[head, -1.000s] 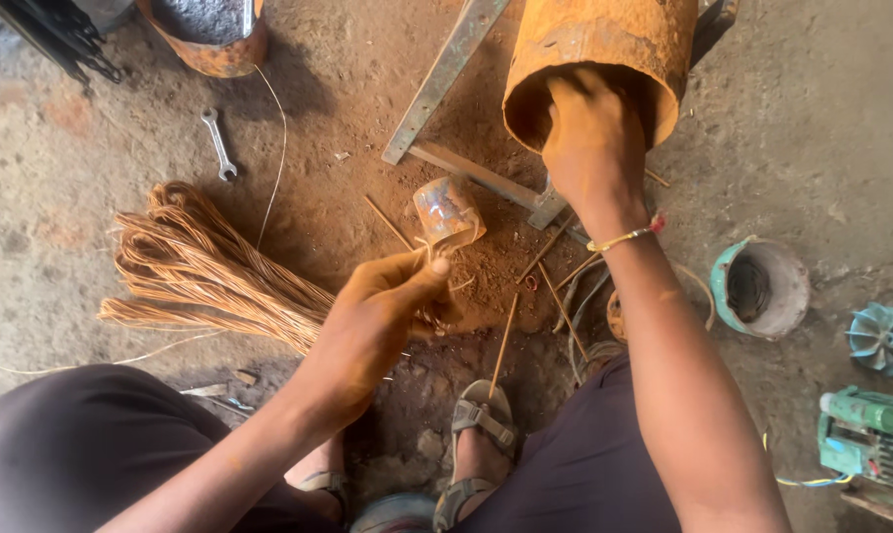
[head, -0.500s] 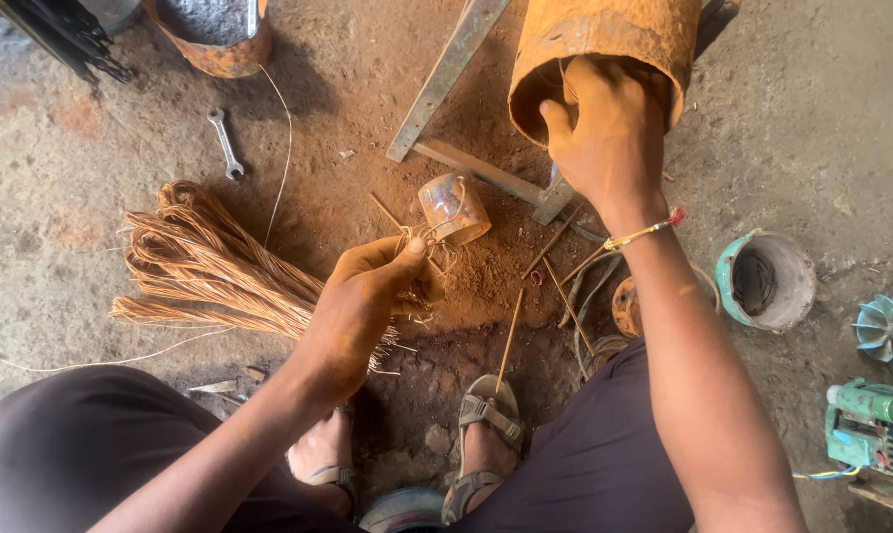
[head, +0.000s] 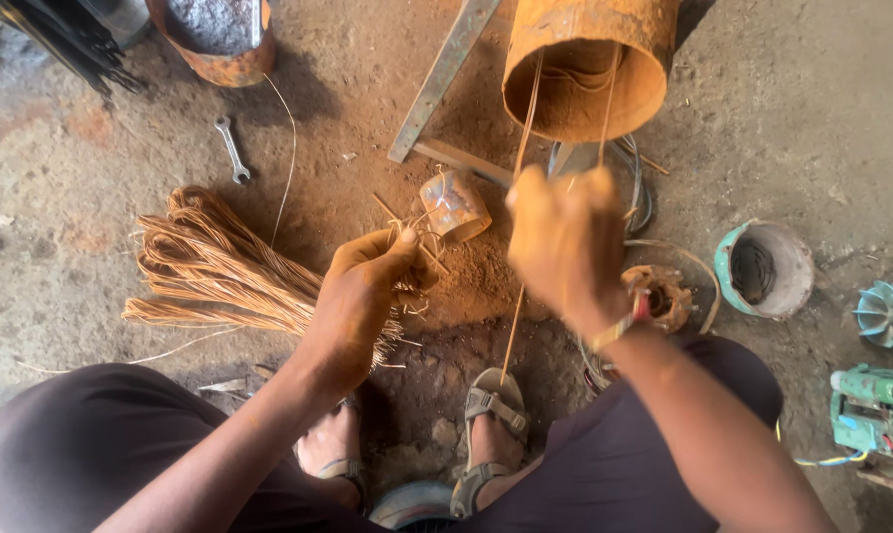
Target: The person sits on the ground and aligns a bundle of thin fibrous sticks, squaring the ends by hand. They then wrap a thin wire around the middle of the bundle, twist it to secure it, and tap and press the bundle to even out the ends.
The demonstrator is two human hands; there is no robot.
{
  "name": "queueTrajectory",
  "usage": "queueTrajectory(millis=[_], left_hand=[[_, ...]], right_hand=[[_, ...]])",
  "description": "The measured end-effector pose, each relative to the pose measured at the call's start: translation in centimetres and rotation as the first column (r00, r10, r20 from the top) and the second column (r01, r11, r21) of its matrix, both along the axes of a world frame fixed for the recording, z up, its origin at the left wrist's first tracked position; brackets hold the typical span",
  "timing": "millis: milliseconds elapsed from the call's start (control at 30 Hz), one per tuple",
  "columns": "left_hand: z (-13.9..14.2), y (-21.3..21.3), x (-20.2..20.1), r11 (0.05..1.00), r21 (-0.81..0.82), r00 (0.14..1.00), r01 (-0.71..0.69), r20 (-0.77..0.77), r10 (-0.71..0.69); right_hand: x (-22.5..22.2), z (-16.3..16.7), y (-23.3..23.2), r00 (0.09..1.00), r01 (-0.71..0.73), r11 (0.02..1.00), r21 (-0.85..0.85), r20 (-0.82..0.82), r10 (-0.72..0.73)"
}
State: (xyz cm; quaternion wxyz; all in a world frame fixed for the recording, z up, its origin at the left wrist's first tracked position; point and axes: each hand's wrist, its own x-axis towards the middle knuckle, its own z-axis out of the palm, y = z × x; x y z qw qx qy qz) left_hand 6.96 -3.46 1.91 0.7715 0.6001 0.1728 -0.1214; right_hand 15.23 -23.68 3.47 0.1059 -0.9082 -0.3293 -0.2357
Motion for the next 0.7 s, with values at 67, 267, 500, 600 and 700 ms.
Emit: queueTrajectory(millis=[67,267,500,600,700], left_hand=[[0.1,-0.3,-0.1,0.999,0.013,0.999,-0.035,-0.006,0.035],[0.7,-0.6,-1.4,0.997,0.035,0.996,-0.073,-0.052,0.075],[0.8,-0.6,-1.6,0.993,-0.007,0.992,-0.115,-0.054,0.114],[0.7,-0.3,-1.6,0.989,-0.025,0.989,-0.143,-0.045,0.141],[0.7,0.2,-1.6,0.984,-0.006,0.983,-0.178,-0.038,0.178]], right_hand=[[-3.3,0.6,0.2,0.999,-0.014,1.0,0.011,-0.04,0.014],[-8.9,4.5,0.0,0.998,-0.03,0.999,-0.026,-0.047,0.028],[-16.0,7.5,0.6,0.963,-0.268,0.963,-0.025,0.012,0.269],[-17.2,7.1,0.2,0.941,-0.339,0.94,0.027,0.02,0.338],[-17.4,6.9,-0.5,0.923,-0.358,0.933,-0.047,0.134,0.361]])
